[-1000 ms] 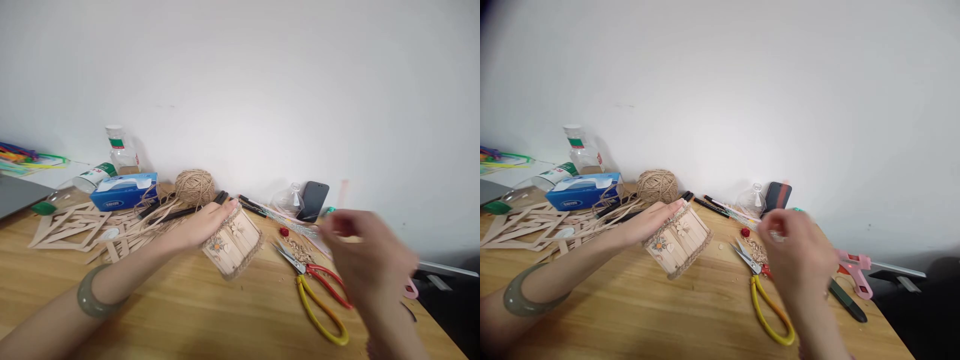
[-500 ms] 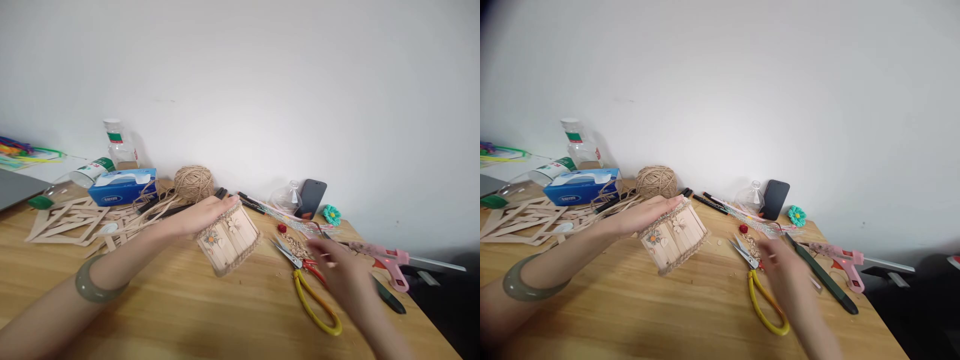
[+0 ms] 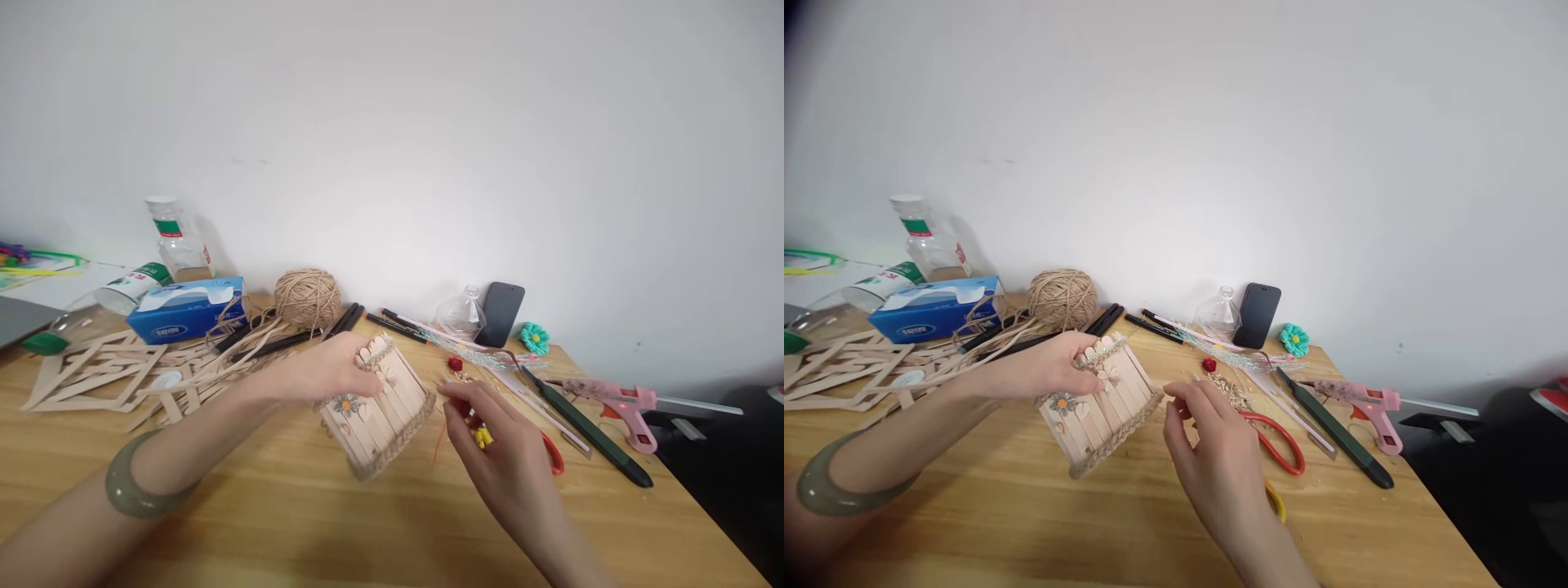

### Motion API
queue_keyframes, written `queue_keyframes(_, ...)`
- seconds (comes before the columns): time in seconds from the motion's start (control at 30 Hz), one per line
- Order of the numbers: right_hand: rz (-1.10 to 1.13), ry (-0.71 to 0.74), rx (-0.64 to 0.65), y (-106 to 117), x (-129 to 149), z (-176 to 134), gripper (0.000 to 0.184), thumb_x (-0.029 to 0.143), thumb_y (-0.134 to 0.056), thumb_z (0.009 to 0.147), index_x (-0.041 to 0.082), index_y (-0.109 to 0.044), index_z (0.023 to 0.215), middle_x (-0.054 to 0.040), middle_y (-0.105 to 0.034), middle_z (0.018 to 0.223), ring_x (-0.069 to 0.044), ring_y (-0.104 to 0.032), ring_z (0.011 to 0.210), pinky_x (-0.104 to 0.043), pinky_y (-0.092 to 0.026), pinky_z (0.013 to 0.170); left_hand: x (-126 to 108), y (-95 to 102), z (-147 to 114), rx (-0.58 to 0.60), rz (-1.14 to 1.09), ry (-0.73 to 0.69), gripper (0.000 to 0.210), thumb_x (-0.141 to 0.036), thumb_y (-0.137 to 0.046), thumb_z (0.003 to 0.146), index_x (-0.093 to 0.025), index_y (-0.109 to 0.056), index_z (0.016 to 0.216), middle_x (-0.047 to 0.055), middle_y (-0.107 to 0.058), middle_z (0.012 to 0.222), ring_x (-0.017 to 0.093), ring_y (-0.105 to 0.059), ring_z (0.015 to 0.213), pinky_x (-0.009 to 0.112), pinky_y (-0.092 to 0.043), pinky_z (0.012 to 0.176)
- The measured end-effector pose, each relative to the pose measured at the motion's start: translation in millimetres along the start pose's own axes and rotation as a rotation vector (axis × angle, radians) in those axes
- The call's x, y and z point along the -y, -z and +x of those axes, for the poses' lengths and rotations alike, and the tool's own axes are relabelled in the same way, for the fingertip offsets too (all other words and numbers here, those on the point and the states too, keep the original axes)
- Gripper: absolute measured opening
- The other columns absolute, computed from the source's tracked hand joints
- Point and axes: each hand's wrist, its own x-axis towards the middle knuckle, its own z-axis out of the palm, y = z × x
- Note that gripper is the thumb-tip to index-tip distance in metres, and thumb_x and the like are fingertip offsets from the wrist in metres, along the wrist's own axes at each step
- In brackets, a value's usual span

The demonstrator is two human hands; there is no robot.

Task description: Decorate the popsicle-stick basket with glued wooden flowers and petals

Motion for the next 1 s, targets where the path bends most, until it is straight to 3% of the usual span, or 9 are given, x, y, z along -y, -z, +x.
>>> queue_keyframes(0.17,0.075,0.156,-0.134,-3,25,-1,0.010,0.011,-0.053,0.084,0.019,-0.057,0.086,-0.0011,-0.059,0.072,-0.012,-0.055,0.063,-0.022,-0.046,0.055,0,-7.3,-2,-0.003,0.051,-0.062,0.008,-0.010,-0.055,0.063,-0.018,-0.055,0.067,-0.007,-0.054,0.061,0.009,-0.047,0.054,0.018,-0.037,0.048)
queue_keyframes(0.3,-0.062,0.304,-0.155,-7,31,2,0.007,0.013,-0.057,0.084,0.018,-0.061,0.087,-0.0032,-0.062,0.075,-0.014,-0.056,0.067,-0.025,-0.044,0.057,0,-12.0,-5,0.005,0.112,-0.045,0.013,-0.014,-0.053,0.066,-0.018,-0.059,0.076,-0.005,-0.059,0.069,0.012,-0.054,0.062,0.020,-0.040,0.053)
queue_keyframes(0.43,-0.163,0.394,-0.075,-6,29,6,0.010,0.013,-0.054,0.087,0.016,-0.063,0.092,-0.0039,-0.063,0.078,-0.014,-0.054,0.069,-0.026,-0.042,0.058,-2,-14.3,-8,0.002,0.212,0.006,0.018,-0.022,-0.052,0.070,-0.018,-0.061,0.085,-0.001,-0.064,0.081,0.018,-0.059,0.075,0.023,-0.043,0.058)
queue_keyframes(0.57,-0.121,0.446,0.049,-2,26,8,0.015,0.011,-0.047,0.090,0.011,-0.061,0.098,-0.0067,-0.063,0.081,-0.016,-0.053,0.072,-0.026,-0.043,0.057,-4,-15.0,-8,-0.005,0.225,0.003,0.016,-0.023,-0.049,0.072,-0.018,-0.060,0.081,-0.001,-0.062,0.079,0.018,-0.057,0.075,0.023,-0.042,0.059)
queue_keyframes(1.0,-0.094,0.470,0.071,-5,20,11,0.018,0.009,-0.042,0.091,0.010,-0.057,0.102,-0.0093,-0.061,0.082,-0.018,-0.052,0.073,-0.028,-0.045,0.059,-5,-15.3,-5,-0.007,0.144,0.030,0.011,-0.023,-0.048,0.068,-0.017,-0.055,0.073,-0.003,-0.054,0.069,0.014,-0.050,0.064,0.021,-0.038,0.050)
